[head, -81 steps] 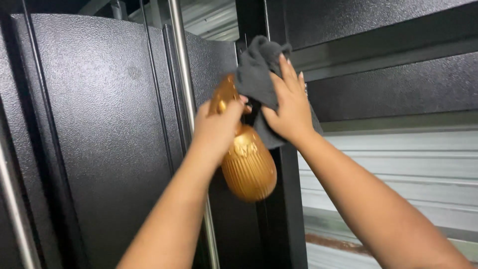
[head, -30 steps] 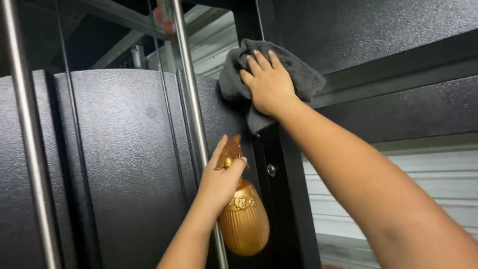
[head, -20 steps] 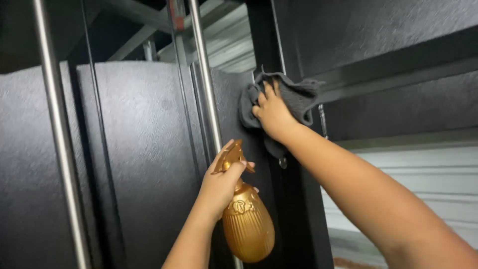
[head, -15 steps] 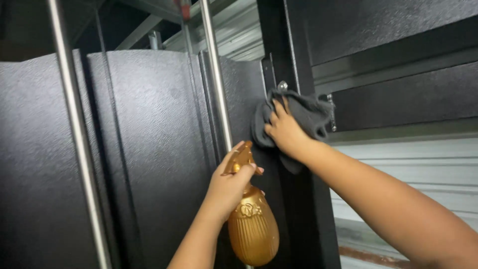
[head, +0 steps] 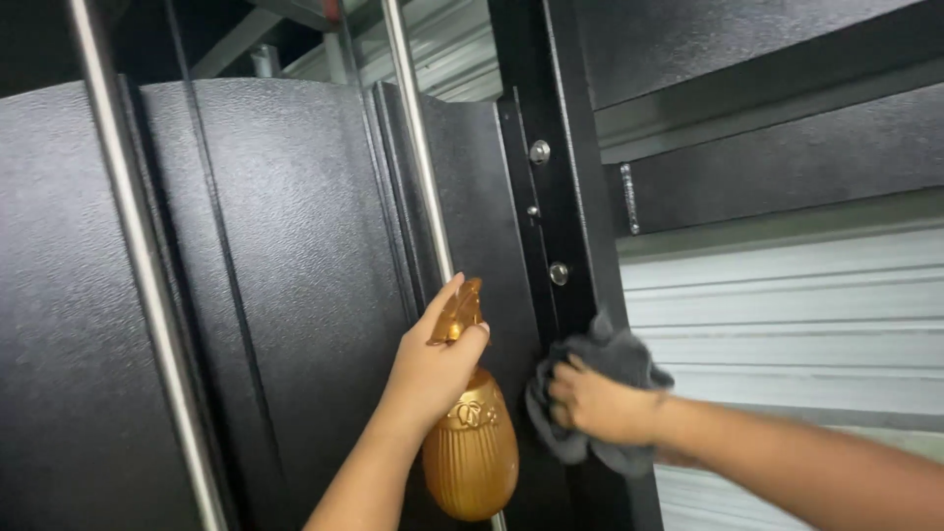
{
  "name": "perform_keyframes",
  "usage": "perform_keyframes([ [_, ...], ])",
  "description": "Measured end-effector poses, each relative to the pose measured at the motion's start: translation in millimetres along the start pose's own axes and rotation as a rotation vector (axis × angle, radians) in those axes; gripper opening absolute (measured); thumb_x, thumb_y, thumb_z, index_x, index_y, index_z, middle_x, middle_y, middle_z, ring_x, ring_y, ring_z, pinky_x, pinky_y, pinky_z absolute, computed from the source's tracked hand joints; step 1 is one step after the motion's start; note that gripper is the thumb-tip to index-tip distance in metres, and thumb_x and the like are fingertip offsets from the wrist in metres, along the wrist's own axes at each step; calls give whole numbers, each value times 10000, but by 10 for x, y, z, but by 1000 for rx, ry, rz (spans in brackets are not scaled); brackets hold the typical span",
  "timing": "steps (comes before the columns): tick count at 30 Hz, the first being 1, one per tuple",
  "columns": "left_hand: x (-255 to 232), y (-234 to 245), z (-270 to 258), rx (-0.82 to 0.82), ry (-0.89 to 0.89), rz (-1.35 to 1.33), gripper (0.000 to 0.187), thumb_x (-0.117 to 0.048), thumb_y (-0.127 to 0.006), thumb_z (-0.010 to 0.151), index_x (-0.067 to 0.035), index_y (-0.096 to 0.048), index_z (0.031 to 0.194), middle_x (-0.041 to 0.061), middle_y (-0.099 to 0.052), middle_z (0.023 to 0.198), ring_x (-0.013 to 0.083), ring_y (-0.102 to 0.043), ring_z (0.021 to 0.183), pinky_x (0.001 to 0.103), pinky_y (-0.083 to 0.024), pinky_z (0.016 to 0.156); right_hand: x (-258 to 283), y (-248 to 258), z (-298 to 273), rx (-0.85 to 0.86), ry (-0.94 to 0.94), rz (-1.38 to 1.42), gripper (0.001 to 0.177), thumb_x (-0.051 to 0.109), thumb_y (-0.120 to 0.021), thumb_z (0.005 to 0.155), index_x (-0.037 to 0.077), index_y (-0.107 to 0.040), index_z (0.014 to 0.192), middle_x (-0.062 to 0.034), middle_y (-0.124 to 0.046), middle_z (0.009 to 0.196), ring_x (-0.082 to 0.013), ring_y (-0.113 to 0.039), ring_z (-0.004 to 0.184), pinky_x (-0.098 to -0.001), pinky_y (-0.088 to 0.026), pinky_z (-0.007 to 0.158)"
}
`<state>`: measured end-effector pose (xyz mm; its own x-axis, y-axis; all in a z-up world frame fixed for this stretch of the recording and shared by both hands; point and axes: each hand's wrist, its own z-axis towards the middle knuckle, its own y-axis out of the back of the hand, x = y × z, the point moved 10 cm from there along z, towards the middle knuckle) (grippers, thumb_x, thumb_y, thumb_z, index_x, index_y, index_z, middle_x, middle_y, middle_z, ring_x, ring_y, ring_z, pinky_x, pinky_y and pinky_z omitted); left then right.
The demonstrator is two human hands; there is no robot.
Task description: Cleaning a cable machine and the surrounding frame with a spray bottle and a cloth.
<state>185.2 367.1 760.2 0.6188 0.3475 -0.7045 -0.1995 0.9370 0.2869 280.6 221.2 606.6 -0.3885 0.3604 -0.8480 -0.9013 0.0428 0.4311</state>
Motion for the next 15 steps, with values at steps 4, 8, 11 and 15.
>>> perform_keyframes([
  [4, 15, -37, 91, 8, -83, -19, 670, -213, -669, 837, -152, -506, 1484, 40, -760, 1159, 121, -709, 1059, 271, -504, 955, -1074, 647, 205, -203, -119, -171, 80, 181, -581, 821, 131, -631, 860, -106, -596, 922, -333, -533, 942, -601, -423, 860],
  [8, 126, -40, 58, -21, -23, -68, 633, -179, -668, 840, -147, -553, 1462, 36, -746, 1067, 113, -685, 955, 268, -519, 894, -1861, 1580, 416, -372, -384, -262, 338, 229, -601, 776, 163, -683, 1098, -162, -582, 1277, -407, -462, 1308, -659, -302, 1088],
  [11, 81, -61, 31, -34, -98, -123, 590, -148, -657, 852, -113, -573, 1435, 29, -739, 1030, 90, -677, 905, 250, -530, 852, -2026, 1432, 540, -184, -548, -349, 518, 322, -582, 764, 177, -683, 1251, -177, -520, 1448, -414, -363, 1435, -660, -176, 1171],
  [15, -34, -121, -145, -65, -189, -35, 556, -131, -651, 853, -70, -595, 1403, 75, -713, 872, 107, -645, 737, 257, -542, 712, -1787, 518, 629, 50, -659, -474, 494, 345, -496, 897, 167, -656, 1329, -217, -446, 1538, -459, -291, 1462, -662, -98, 1196],
])
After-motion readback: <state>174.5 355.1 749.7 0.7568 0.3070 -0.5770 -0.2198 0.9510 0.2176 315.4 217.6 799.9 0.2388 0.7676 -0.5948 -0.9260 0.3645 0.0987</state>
